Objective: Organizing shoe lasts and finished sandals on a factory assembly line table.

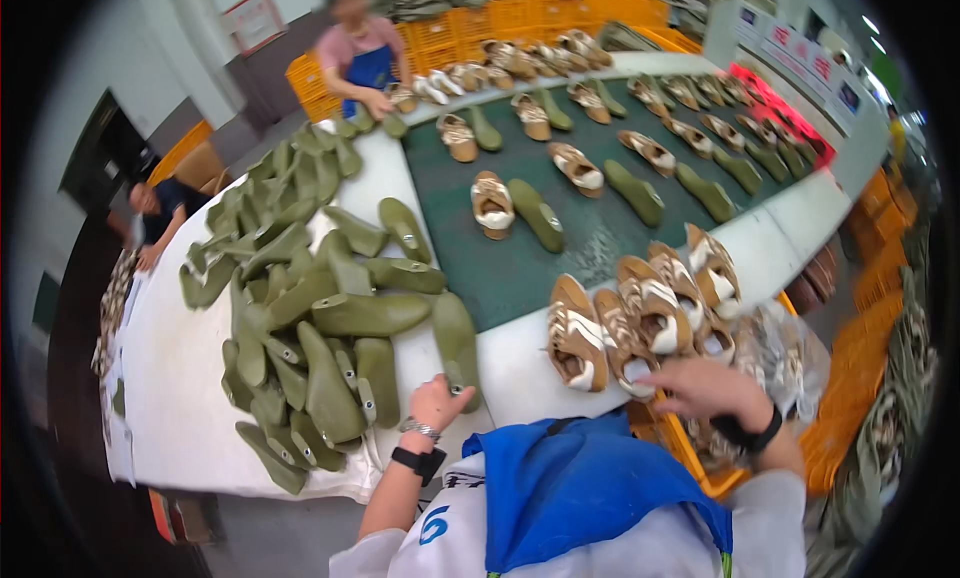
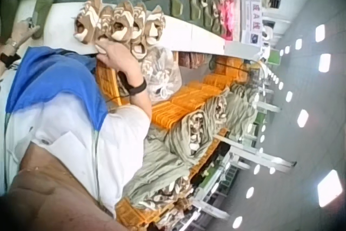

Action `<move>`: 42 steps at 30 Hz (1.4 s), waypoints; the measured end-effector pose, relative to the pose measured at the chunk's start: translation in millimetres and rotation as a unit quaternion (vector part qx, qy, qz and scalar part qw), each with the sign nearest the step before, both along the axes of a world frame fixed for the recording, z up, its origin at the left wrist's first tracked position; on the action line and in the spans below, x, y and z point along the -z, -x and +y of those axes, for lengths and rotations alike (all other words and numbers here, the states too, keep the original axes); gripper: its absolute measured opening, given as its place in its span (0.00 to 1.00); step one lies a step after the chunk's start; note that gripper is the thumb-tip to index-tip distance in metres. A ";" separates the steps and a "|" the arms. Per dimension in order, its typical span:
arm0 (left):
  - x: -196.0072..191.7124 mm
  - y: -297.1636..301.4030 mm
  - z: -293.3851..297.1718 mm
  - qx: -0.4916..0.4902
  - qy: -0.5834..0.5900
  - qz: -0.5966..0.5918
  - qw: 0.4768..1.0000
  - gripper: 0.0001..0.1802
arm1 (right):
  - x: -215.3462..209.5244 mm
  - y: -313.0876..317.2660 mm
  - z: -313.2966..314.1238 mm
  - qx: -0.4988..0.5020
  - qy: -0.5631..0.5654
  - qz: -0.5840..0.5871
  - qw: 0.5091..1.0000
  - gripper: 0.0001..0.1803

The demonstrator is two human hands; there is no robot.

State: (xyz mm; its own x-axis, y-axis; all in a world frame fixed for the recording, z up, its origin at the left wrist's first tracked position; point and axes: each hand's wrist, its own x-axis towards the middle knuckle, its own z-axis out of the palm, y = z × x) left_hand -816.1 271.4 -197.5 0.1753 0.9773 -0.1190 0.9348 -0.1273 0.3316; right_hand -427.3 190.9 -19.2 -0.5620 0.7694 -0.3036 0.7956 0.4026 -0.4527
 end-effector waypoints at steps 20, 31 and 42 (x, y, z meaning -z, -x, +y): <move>-7.8 -49.5 35.8 0.043 0.077 -0.039 0.995 0.37 | 158.2 67.2 31.6 0.157 -0.081 -0.054 0.983 0.25; -1.7 -55.0 36.1 0.088 0.035 -0.043 0.995 0.37 | 140.1 60.2 26.7 0.229 -0.052 0.196 0.952 0.18; -9.8 -59.8 34.8 0.073 0.055 -0.036 0.995 0.36 | 179.0 45.6 24.6 0.174 0.108 0.090 0.975 0.24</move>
